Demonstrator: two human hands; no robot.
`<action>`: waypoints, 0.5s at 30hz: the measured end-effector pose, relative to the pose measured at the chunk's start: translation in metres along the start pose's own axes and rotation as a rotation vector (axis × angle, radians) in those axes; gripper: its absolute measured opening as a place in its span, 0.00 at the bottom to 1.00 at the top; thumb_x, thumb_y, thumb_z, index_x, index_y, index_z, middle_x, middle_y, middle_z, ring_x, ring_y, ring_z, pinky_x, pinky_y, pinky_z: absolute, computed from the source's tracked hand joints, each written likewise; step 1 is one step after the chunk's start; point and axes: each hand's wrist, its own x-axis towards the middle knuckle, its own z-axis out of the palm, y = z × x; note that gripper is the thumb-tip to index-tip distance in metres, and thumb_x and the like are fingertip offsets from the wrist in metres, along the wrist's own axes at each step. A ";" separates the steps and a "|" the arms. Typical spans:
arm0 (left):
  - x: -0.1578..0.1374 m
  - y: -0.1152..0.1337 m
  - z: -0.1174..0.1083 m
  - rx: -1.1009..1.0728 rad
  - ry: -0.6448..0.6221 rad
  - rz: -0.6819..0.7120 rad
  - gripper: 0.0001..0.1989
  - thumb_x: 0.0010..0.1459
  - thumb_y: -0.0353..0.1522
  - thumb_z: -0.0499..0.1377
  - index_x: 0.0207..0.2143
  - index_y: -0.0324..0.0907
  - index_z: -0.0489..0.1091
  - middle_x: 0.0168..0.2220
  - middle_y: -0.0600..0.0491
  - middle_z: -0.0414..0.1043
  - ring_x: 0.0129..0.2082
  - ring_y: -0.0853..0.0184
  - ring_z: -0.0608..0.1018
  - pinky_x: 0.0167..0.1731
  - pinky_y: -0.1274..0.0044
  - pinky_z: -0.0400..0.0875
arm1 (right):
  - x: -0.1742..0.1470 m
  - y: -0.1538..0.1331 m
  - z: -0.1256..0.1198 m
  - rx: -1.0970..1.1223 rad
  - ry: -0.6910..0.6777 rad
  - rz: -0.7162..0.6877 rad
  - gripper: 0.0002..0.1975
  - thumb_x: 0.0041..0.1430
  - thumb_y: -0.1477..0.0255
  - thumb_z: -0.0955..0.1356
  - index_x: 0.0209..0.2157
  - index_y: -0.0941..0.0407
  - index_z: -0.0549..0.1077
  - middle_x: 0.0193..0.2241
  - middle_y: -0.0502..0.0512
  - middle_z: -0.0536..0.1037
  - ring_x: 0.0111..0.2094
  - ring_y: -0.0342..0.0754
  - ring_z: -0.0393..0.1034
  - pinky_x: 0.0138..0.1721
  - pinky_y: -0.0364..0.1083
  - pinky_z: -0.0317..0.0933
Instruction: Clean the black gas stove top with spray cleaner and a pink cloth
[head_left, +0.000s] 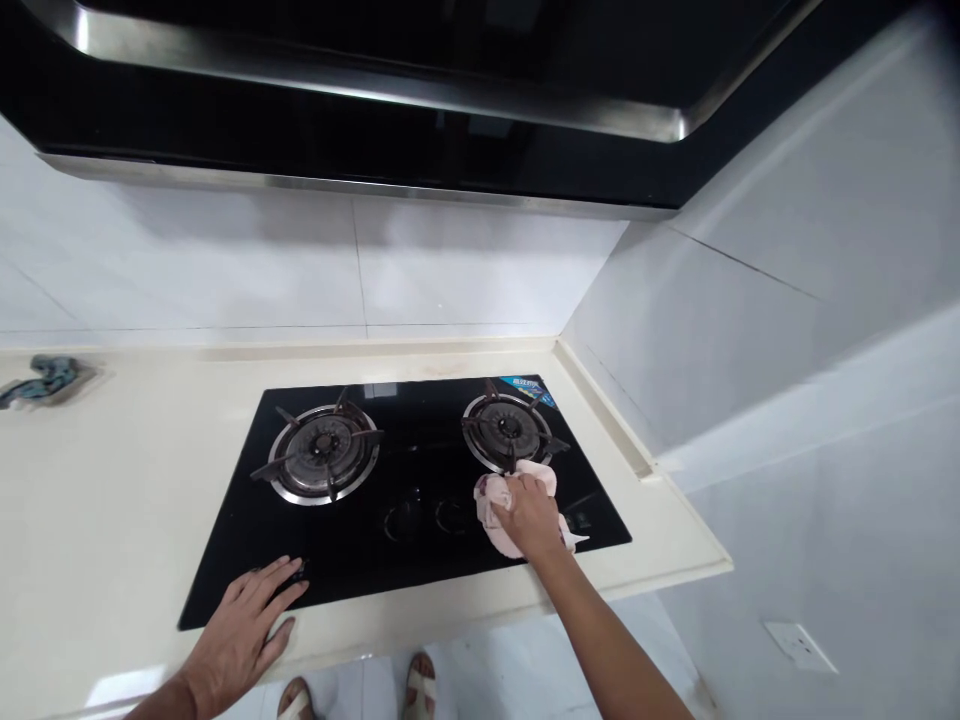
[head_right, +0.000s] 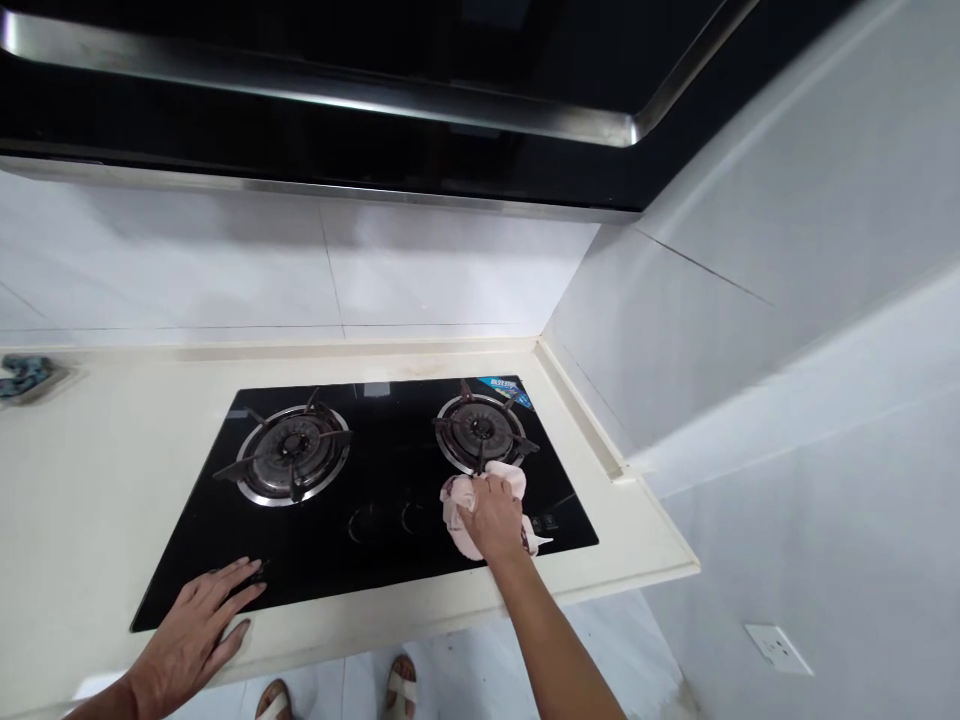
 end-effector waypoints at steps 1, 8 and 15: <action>-0.002 -0.001 0.002 -0.004 -0.004 -0.003 0.19 0.63 0.36 0.57 0.56 0.51 0.70 0.60 0.51 0.70 0.59 0.60 0.71 0.55 0.68 0.62 | 0.003 0.006 0.001 -0.006 0.021 0.036 0.21 0.62 0.60 0.66 0.53 0.55 0.70 0.52 0.62 0.72 0.54 0.58 0.63 0.50 0.52 0.59; -0.002 -0.002 0.003 0.001 -0.028 0.000 0.19 0.63 0.37 0.56 0.56 0.51 0.70 0.61 0.51 0.70 0.60 0.59 0.70 0.55 0.67 0.63 | 0.017 0.063 0.001 -0.012 0.072 0.209 0.26 0.65 0.60 0.62 0.58 0.60 0.66 0.55 0.67 0.70 0.56 0.59 0.63 0.54 0.52 0.58; 0.002 0.002 -0.003 -0.033 -0.024 -0.022 0.18 0.63 0.36 0.56 0.56 0.50 0.70 0.60 0.51 0.71 0.59 0.59 0.71 0.54 0.67 0.63 | -0.044 0.083 0.018 0.105 -0.012 0.100 0.28 0.61 0.60 0.64 0.57 0.63 0.69 0.58 0.69 0.70 0.63 0.62 0.59 0.61 0.56 0.56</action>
